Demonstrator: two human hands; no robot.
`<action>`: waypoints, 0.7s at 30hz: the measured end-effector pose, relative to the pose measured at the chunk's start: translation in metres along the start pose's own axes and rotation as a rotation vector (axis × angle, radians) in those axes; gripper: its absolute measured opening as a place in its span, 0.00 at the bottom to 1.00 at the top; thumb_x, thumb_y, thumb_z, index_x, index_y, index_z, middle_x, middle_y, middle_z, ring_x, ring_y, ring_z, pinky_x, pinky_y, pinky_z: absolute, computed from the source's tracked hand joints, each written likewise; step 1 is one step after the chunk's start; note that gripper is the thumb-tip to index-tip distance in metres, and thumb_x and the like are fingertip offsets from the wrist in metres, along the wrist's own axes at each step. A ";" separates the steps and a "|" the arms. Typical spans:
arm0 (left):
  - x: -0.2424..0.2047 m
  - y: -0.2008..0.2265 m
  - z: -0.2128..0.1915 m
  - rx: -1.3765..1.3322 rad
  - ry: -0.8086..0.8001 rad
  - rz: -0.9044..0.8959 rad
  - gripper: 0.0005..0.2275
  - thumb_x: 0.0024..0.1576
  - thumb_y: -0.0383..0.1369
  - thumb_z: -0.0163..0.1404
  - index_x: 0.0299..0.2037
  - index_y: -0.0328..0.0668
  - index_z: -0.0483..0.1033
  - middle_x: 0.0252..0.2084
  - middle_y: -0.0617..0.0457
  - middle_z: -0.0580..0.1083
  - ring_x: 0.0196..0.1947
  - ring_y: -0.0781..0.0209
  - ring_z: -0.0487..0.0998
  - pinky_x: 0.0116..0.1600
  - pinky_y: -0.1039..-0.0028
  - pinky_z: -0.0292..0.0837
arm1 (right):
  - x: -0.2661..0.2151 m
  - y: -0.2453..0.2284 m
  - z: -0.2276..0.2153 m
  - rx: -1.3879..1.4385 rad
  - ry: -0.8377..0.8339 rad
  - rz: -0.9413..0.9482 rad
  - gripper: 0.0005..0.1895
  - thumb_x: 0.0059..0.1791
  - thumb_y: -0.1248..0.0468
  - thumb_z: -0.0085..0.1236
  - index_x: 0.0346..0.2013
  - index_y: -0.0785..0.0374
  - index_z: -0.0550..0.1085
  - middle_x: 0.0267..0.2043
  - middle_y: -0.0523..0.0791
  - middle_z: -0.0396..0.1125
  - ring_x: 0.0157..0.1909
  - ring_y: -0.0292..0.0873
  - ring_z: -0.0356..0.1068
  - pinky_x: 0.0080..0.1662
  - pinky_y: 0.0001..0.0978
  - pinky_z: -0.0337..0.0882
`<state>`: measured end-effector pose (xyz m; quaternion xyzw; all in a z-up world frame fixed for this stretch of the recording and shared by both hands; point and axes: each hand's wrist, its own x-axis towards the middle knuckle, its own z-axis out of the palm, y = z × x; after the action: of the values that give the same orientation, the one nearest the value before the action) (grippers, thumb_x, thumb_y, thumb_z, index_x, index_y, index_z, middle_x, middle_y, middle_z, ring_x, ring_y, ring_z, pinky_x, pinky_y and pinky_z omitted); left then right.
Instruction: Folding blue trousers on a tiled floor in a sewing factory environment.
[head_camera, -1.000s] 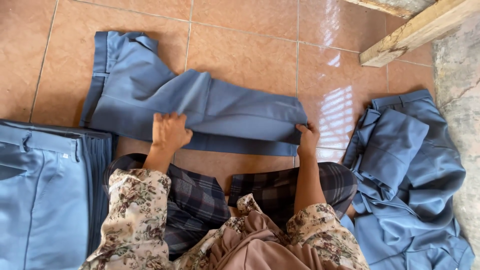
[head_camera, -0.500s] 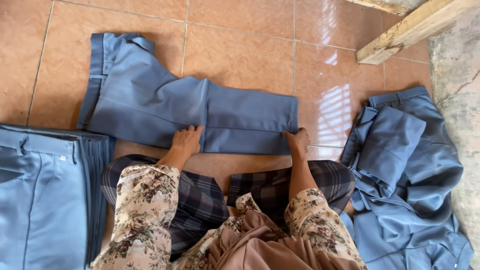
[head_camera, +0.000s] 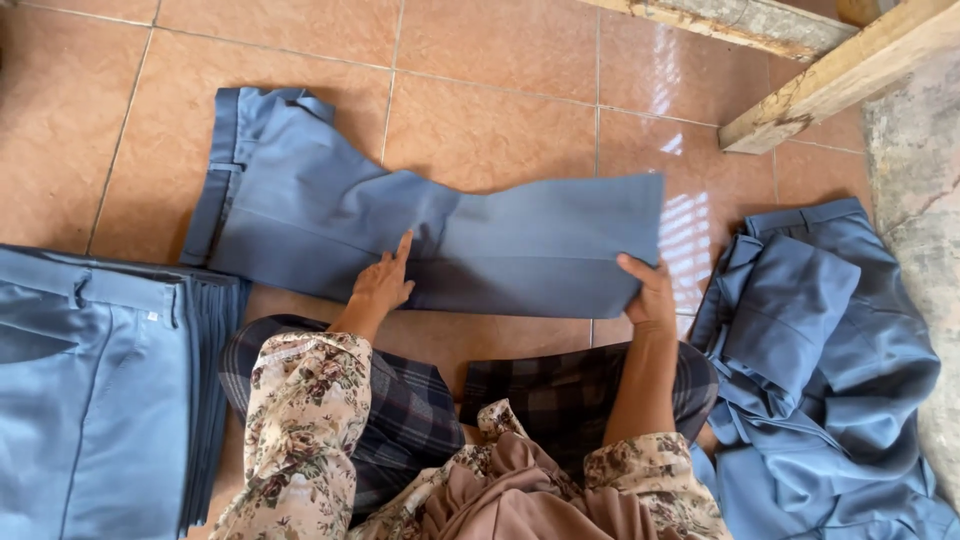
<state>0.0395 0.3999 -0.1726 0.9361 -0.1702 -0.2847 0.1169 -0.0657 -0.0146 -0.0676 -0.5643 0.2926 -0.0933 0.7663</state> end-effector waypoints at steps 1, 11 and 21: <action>-0.003 0.003 -0.003 -0.026 0.007 -0.004 0.42 0.61 0.36 0.50 0.78 0.49 0.29 0.59 0.31 0.68 0.53 0.28 0.77 0.53 0.44 0.76 | 0.002 -0.005 -0.010 -0.034 0.057 0.008 0.39 0.36 0.69 0.73 0.61 0.58 0.70 0.50 0.47 0.69 0.50 0.52 0.71 0.51 0.45 0.70; 0.012 0.003 0.018 0.153 0.000 0.051 0.37 0.59 0.39 0.52 0.77 0.63 0.43 0.57 0.36 0.69 0.48 0.34 0.80 0.49 0.48 0.78 | 0.095 0.057 -0.098 0.052 0.204 0.187 0.40 0.34 0.68 0.77 0.60 0.57 0.73 0.49 0.55 0.70 0.46 0.59 0.74 0.44 0.53 0.76; 0.042 0.115 0.108 0.142 0.225 0.287 0.35 0.56 0.35 0.55 0.75 0.64 0.51 0.50 0.40 0.68 0.47 0.39 0.77 0.46 0.53 0.76 | 0.106 0.018 -0.197 0.212 0.034 0.125 0.31 0.44 0.67 0.68 0.62 0.57 0.72 0.54 0.49 0.72 0.49 0.53 0.76 0.49 0.44 0.77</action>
<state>-0.0183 0.2656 -0.2450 0.9340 -0.3075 -0.1460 0.1082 -0.0921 -0.2184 -0.1585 -0.4591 0.3286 -0.0852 0.8209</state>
